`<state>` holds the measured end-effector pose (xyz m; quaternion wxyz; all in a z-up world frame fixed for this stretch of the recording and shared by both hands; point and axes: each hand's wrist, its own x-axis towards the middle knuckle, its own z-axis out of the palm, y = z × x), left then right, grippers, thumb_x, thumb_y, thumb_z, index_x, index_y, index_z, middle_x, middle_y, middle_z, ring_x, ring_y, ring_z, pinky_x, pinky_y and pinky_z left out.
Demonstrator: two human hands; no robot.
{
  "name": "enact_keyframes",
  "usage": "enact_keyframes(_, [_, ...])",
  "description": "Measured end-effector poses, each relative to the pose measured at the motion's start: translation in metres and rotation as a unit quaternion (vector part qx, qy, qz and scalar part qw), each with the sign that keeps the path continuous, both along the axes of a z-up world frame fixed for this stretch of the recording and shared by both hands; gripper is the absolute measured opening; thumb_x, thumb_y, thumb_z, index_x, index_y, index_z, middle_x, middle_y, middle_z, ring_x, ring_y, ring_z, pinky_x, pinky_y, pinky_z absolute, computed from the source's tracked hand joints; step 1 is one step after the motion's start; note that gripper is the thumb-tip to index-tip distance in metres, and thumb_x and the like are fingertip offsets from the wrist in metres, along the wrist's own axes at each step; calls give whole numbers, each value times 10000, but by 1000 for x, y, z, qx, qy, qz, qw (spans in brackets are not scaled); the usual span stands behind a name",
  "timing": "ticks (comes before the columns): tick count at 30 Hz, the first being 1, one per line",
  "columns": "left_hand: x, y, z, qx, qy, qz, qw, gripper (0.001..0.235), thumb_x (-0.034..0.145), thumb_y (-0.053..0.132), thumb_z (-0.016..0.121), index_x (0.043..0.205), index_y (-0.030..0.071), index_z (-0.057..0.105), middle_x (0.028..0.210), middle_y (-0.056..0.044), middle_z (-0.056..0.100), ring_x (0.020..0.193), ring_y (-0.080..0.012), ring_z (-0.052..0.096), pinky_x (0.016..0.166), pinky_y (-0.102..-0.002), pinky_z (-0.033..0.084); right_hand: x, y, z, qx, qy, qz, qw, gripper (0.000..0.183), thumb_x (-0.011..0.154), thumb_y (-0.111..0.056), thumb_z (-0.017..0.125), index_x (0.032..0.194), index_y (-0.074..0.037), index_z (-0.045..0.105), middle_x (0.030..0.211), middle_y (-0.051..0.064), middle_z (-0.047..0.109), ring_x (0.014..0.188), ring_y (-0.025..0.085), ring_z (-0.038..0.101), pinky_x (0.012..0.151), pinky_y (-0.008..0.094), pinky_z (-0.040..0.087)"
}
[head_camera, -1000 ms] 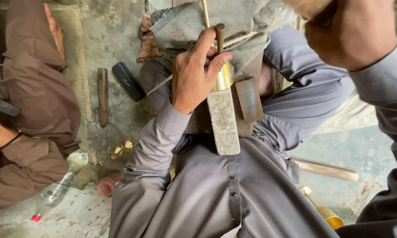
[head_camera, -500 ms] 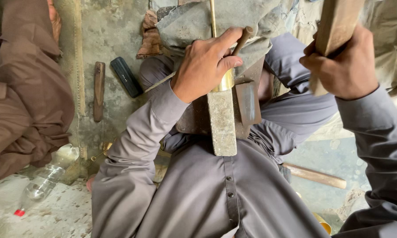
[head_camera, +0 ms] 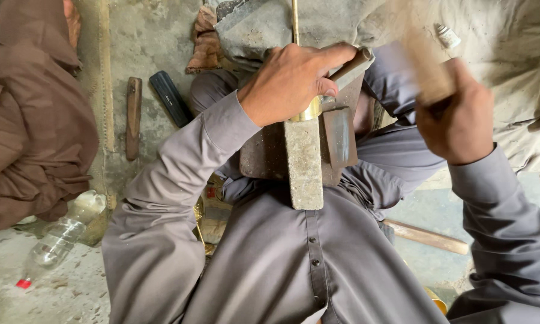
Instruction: The person sits on the floor and uses a hammer and chisel to engrave a design onto a brass object resting on a stone block. The person repeatedly strikes the chisel to create patterns on the metal surface.
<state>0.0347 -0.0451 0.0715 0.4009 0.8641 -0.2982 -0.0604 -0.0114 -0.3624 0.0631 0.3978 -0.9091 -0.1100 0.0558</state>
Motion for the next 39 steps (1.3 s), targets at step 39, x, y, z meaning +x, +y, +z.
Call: enact_keyframes(39, [-25, 10, -21, -94, -69, 59, 991, 432, 982, 316, 726, 1334, 124, 563, 1164, -118, 739, 881, -302, 769, 718, -417, 610, -37, 25, 73, -288, -85, -27, 953, 143, 932, -16, 690, 975, -7, 554, 792, 147, 656, 648, 253, 630, 614, 367, 485])
